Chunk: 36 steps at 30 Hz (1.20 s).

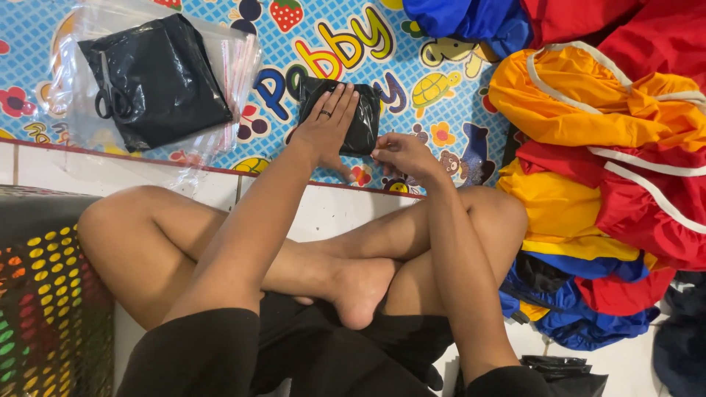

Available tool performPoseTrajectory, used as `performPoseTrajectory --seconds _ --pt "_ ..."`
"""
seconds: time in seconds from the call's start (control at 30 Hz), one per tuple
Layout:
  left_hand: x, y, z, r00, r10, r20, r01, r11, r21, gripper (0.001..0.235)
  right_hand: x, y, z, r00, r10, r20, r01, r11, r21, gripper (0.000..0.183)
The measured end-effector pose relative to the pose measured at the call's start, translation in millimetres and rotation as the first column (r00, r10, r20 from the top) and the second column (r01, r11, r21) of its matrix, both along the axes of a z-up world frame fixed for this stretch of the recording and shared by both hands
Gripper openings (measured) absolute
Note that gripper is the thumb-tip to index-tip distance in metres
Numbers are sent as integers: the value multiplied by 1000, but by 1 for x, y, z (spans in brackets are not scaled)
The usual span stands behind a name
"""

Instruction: The person sits on a colorful mat and folds a blue garment inside a clear plastic bag. They then place the folded item into a black plastic bag, seal it, and press down on the package to flatten it.

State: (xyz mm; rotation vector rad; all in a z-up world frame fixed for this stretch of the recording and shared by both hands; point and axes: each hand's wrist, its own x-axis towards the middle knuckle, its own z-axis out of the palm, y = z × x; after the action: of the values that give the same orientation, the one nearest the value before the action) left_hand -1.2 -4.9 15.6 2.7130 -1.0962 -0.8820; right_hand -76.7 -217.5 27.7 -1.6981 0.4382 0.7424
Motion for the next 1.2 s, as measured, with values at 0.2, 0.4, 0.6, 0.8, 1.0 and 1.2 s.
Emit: performPoseTrajectory --seconds 0.2,0.4,0.6,0.8,1.0,1.2 --pt "-1 0 -7 1000 6 4 -7 1000 6 158 1 1 -15 992 -57 109 56 998 13 3" --pt "-1 -1 -1 999 32 -17 -32 999 -10 158 -3 1 -5 999 -45 -1 45 999 28 5" --pt "0 0 -7 999 30 -15 -30 999 -21 161 5 0 -7 999 38 38 -37 999 -16 5" --pt "-1 1 -2 998 51 -31 -52 998 -33 158 9 3 -13 936 350 -43 -324 804 -499 17" --pt "-2 2 -5 999 35 -3 -35 998 -58 157 11 -4 2 992 108 -57 -115 985 -127 15" --pt "-2 3 -7 998 61 -20 -62 994 -94 154 10 2 -20 987 -160 -8 160 987 -6 25"
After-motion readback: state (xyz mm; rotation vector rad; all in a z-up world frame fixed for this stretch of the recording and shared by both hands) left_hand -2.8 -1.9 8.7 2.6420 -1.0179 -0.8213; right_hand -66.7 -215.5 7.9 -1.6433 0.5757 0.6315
